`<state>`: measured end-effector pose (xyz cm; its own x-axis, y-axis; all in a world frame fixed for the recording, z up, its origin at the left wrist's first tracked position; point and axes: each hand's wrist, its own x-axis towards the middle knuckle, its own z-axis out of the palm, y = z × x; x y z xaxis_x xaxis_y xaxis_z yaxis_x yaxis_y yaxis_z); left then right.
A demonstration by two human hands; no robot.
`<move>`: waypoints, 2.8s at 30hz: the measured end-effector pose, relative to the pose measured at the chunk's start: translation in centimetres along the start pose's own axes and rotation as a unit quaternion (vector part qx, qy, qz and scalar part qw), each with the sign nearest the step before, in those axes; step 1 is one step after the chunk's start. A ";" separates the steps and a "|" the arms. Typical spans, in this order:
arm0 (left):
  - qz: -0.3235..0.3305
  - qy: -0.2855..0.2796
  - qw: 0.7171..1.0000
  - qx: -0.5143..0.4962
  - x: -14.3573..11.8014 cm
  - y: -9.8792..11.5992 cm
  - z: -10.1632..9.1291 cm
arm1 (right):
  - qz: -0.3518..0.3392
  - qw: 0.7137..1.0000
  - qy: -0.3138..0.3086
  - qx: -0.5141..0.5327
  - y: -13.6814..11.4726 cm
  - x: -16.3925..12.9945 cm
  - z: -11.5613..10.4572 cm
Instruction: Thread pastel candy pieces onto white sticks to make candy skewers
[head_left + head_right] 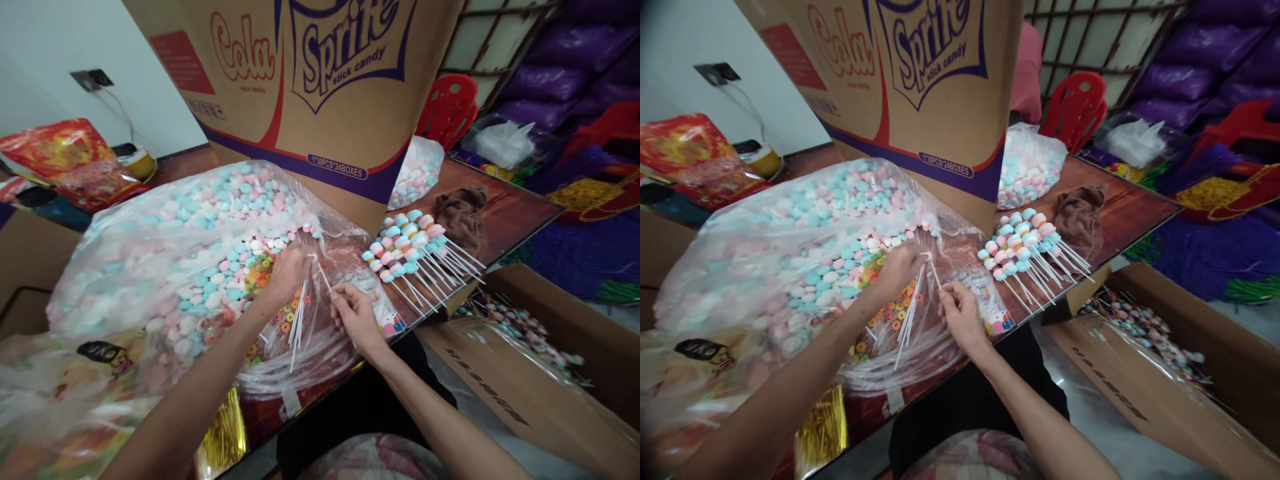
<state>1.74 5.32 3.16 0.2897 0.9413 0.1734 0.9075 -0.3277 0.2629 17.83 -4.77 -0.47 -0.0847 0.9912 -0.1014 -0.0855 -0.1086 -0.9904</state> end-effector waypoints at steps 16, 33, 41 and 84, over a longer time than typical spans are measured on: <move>0.054 0.017 0.981 -0.186 -2.3 1.7 2.1 | -0.046 0.985 0.030 -0.164 0.8 0.0 -2.8; 0.079 0.046 0.979 -0.182 -5.0 2.1 3.9 | -0.050 0.989 0.039 -0.137 0.5 -0.2 -2.8; -0.131 0.064 0.877 -0.457 -4.0 2.1 3.9 | -0.046 0.994 0.006 -0.101 -0.1 -0.5 -2.6; -0.060 -0.091 0.991 0.080 -2.4 -0.3 -2.2 | -0.088 0.981 0.026 -0.168 1.6 -0.3 -1.9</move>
<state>0.12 2.97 4.72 0.2143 0.9764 -0.0270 0.9710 -0.2100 0.1141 19.62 -5.04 -2.16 -0.0460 0.9959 0.0781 0.2391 0.0869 -0.9671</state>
